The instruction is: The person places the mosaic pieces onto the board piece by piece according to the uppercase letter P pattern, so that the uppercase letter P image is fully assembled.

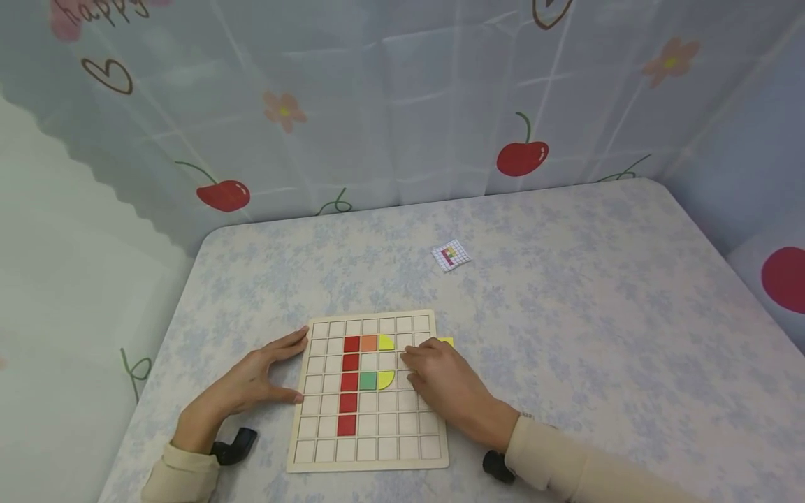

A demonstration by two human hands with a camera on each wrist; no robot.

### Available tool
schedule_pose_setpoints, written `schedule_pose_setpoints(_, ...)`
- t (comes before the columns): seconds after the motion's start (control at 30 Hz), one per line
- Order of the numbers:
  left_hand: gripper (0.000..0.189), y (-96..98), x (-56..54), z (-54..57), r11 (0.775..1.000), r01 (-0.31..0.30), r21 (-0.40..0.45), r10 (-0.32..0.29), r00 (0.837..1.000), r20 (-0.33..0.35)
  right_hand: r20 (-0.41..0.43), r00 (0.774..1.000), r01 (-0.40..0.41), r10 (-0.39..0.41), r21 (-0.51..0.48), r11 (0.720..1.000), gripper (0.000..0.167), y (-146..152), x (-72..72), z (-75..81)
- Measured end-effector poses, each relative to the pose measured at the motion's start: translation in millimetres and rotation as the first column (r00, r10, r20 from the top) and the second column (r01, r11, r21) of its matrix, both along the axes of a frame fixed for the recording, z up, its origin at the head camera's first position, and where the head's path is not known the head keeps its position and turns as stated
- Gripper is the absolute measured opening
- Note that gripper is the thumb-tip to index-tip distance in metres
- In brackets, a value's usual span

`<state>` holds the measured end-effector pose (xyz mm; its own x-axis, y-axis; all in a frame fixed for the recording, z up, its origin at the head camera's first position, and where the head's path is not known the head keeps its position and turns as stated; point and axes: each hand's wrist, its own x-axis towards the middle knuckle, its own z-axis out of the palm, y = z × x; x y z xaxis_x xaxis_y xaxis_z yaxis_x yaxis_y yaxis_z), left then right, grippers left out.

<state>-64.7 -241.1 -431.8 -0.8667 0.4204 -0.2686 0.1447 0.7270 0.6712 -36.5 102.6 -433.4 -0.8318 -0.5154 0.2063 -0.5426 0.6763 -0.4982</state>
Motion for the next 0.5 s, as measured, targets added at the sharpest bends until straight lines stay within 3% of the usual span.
schedule_pose_setpoints(0.5,0.097,0.7,-0.1,0.9,1.000,-0.004,-0.007,0.004,1.000,0.012,0.007,0.977,0.211,-0.211,0.032,0.977,0.043,55,0.5,-1.5)
